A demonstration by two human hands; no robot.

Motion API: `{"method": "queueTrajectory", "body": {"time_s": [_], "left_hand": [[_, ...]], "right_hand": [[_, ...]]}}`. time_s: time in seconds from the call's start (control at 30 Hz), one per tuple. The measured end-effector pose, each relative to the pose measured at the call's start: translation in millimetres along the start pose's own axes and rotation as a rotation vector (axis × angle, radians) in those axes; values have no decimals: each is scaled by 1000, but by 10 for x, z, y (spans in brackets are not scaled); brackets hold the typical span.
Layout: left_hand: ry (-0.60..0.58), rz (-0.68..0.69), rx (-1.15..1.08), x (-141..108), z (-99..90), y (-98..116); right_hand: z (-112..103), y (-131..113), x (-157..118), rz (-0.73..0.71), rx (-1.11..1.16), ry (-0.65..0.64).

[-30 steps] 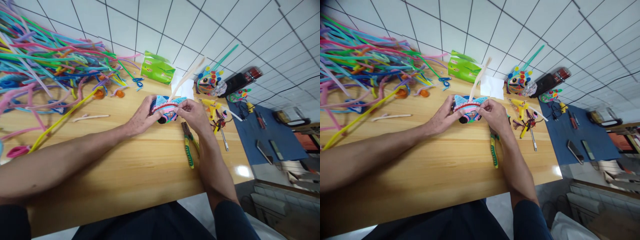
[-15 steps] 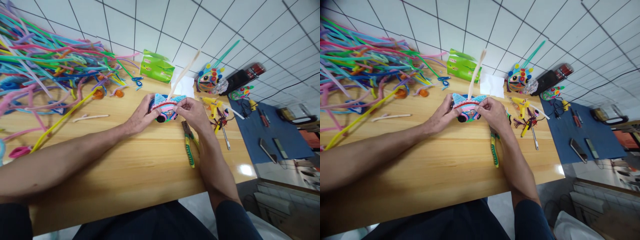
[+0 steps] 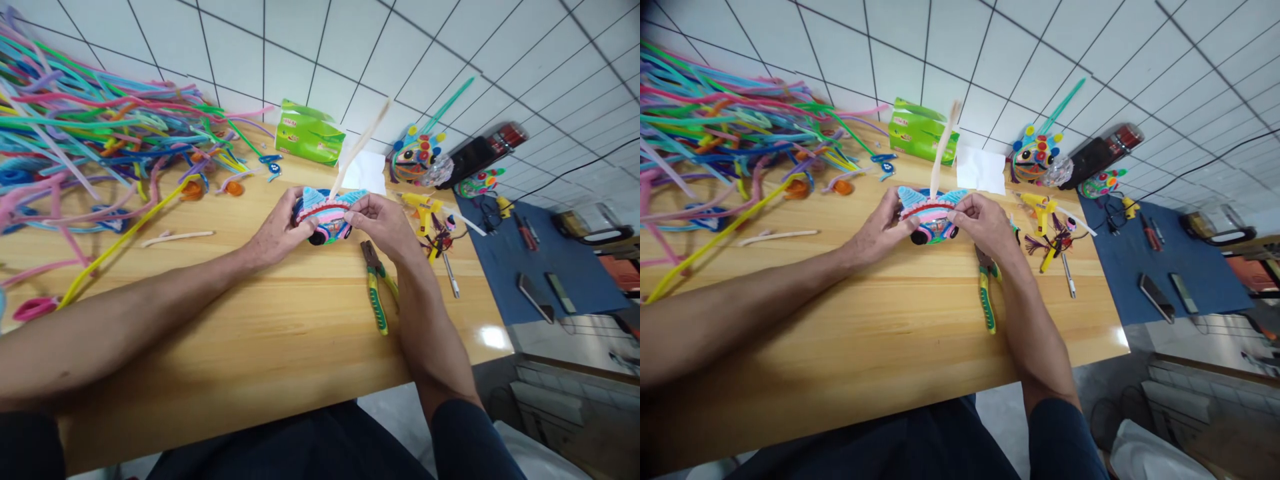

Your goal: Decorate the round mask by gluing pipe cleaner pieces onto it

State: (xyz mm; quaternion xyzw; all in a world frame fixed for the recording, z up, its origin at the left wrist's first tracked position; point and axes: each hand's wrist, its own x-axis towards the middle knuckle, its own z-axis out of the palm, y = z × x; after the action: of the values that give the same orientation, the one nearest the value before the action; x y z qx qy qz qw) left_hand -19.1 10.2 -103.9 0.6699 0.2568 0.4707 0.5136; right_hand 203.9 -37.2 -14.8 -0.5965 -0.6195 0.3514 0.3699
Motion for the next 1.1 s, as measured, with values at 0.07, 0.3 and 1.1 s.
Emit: {"method": "queueTrajectory", "body": {"time_s": [0.07,0.3,1.1], "left_hand": [[8,-9,-12,5,-1,3],[8,-30,-97,10,-15,14],[-36,-35,-107,72,-54,112]], "right_hand": [[-32,20,17,-17,28,-41],[-54,129,67,-26,74,-77],[8,146,99,9,153,-45]]}}
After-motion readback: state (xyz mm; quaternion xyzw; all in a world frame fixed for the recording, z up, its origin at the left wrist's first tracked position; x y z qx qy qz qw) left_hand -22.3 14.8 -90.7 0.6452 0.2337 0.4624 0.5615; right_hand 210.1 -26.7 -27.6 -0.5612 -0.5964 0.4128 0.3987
